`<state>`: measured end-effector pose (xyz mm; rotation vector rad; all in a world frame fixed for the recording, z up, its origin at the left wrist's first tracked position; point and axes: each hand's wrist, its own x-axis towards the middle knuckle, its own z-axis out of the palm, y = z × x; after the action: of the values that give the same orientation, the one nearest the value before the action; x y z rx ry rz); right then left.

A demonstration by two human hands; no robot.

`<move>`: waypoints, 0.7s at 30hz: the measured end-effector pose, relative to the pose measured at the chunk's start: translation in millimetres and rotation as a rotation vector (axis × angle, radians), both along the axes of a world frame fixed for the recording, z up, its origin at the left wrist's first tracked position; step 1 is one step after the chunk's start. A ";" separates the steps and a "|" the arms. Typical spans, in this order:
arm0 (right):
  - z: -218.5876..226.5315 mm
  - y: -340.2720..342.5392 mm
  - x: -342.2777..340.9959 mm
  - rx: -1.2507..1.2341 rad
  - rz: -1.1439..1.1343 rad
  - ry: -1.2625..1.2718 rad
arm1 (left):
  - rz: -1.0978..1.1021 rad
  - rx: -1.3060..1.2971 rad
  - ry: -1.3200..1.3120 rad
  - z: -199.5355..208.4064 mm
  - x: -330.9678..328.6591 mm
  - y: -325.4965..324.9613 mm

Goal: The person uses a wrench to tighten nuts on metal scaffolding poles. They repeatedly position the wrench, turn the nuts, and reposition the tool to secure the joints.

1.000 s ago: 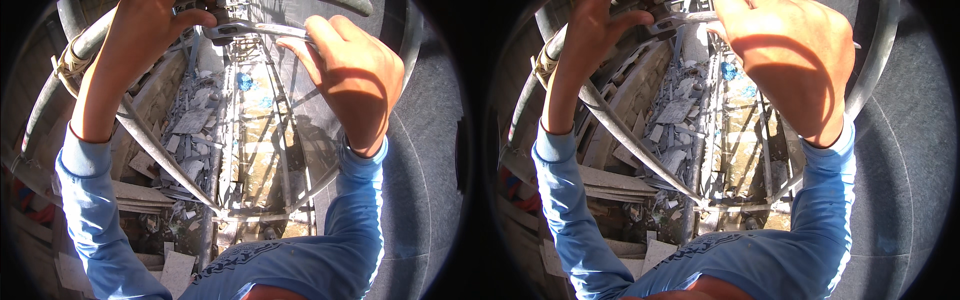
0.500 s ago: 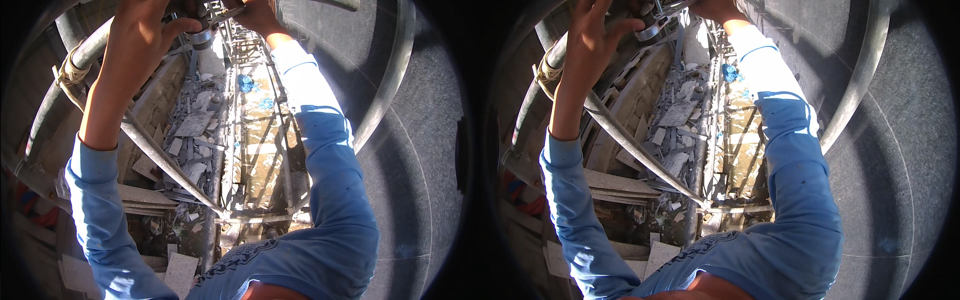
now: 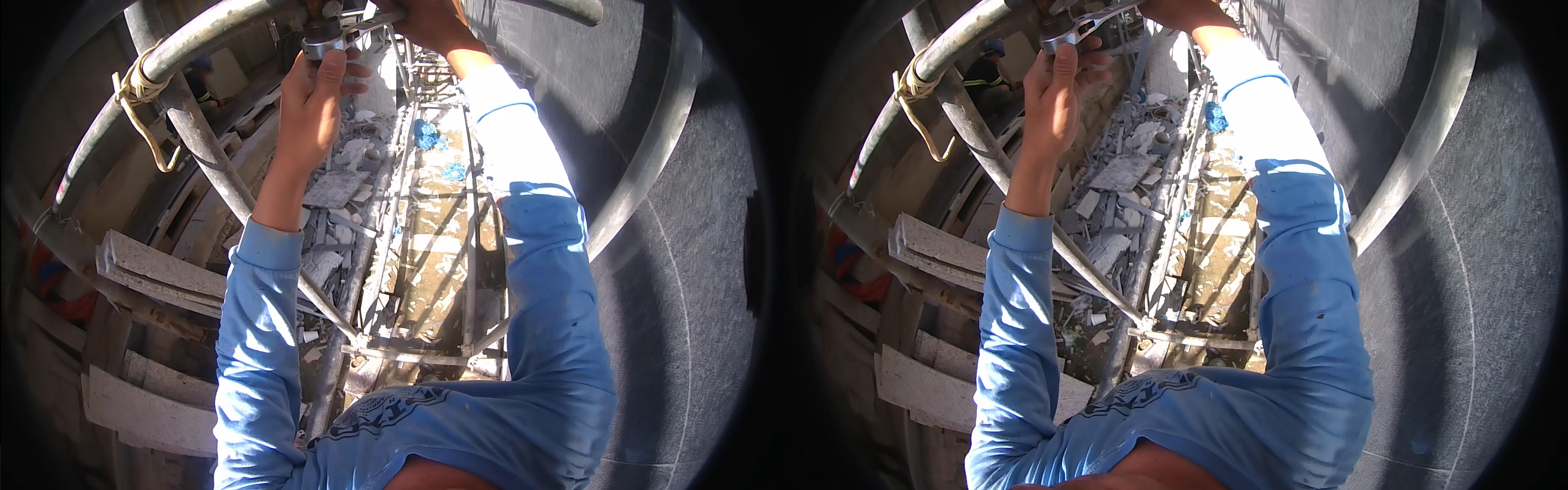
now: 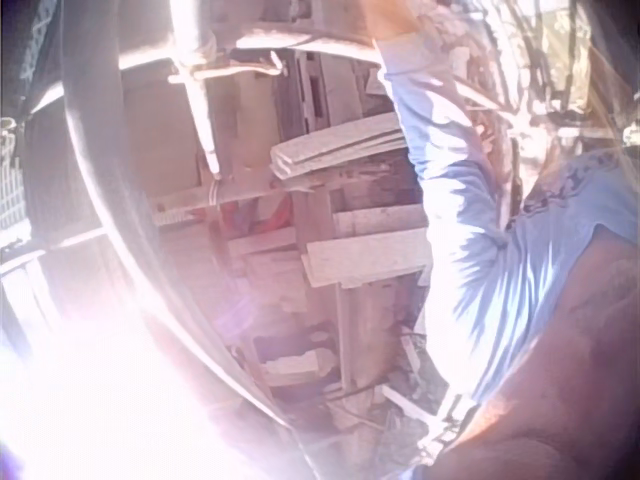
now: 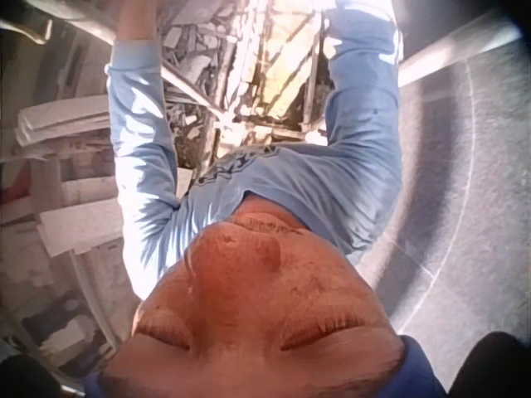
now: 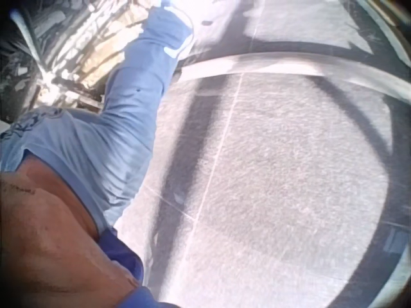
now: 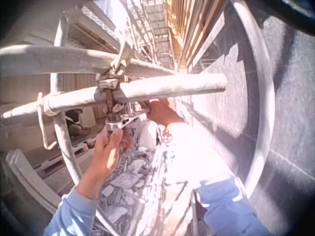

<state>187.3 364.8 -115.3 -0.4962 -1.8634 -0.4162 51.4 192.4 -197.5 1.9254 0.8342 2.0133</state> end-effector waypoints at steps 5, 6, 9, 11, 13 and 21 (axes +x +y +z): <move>11.8 -36.2 33.2 -0.399 -0.431 -0.283 | 0.240 -0.053 0.211 -1.2 -4.0 -0.9; -5.1 -18.2 41.4 -0.009 -0.364 -0.141 | 0.310 -0.070 0.249 -2.0 -1.6 -1.8; -26.3 -67.5 53.6 0.069 -0.387 -0.163 | 0.331 -0.223 0.199 -32.9 -18.8 9.5; -37.3 -75.6 60.8 0.140 -0.354 -0.123 | 0.241 -0.142 0.091 -39.3 -13.0 16.3; -39.8 -68.2 63.0 0.105 -0.311 -0.093 | 0.106 -0.063 -0.056 -36.2 -4.8 14.8; -45.6 -87.7 78.1 0.175 -0.197 -0.037 | 0.081 -0.054 -0.066 -26.5 -18.5 -34.3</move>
<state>265.4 277.1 -160.9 -0.5578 -1.8005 -0.7177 32.9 158.1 -223.9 1.8135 0.9539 2.0659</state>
